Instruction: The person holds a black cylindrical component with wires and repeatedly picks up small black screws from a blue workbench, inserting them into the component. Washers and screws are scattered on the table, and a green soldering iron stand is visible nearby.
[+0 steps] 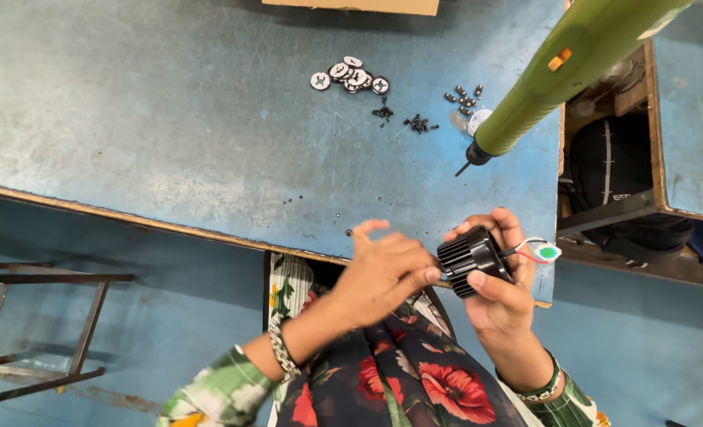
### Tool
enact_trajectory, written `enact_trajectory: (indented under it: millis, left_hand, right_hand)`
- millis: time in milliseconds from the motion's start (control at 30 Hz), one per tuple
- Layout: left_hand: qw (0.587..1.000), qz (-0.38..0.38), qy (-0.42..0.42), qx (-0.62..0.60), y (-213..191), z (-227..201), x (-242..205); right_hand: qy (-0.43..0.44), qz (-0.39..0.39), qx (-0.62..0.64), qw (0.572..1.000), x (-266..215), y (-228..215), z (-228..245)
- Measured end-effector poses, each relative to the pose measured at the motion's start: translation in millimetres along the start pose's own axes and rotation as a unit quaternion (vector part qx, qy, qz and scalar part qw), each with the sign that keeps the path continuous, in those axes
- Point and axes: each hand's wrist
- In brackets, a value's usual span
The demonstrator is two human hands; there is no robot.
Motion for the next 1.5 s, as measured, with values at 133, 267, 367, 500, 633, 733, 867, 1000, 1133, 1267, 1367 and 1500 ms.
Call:
enact_trajectory:
  millis: [133,267,367,500,633,733,867,1000,1133,1267,1367,1500]
  left_hand:
    - [0.985,-0.044,-0.067,-0.154,38,-27,-9]
    - [0.980,-0.067,-0.073,-0.171,43,-28,-14]
    - [0.977,-0.032,-0.112,-0.176,33,-29,-10]
    - [0.976,-0.030,-0.129,-0.174,23,-33,-6]
    - [0.983,-0.042,-0.120,-0.133,18,-36,-9]
    - [0.985,-0.056,-0.128,-0.105,13,-39,-10]
    - [0.990,-0.069,-0.118,-0.035,3,-39,-11]
    - [0.991,-0.063,-0.117,-0.007,-3,-41,-8]
    - [0.991,-0.063,-0.116,-0.005,-3,-44,-10]
    - [0.991,-0.049,-0.127,-0.002,-1,-41,-12]
    - [0.993,-0.070,-0.096,0.004,1,-36,-13]
    - [0.993,-0.061,-0.089,-0.055,2,-28,-15]
  right_hand:
    - [0.003,0.021,0.014,1.000,3,-4,3]
    - [0.052,0.012,0.073,0.996,8,-10,1]
    - [0.162,-0.033,0.158,0.974,20,-17,-2]
    - [0.257,-0.068,0.255,0.930,24,-22,-12]
    - [0.271,-0.070,0.290,0.915,23,-19,-20]
    - [0.280,-0.113,0.266,0.915,22,-9,-24]
    - [0.305,-0.157,0.221,0.913,24,8,-31]
    - [0.351,-0.174,0.272,0.879,21,19,-33]
    - [0.337,-0.176,0.280,0.882,17,20,-36]
    - [0.337,-0.173,0.278,0.883,18,17,-41]
    - [0.340,-0.198,0.226,0.891,19,14,-41]
    - [0.256,-0.166,0.214,0.928,23,5,-43]
Point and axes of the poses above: each hand's wrist, its own x-axis towards the middle knuckle, its own y-axis out of the palm, z = x × y, and after that the axes turned 2 degrees about z, right-handed
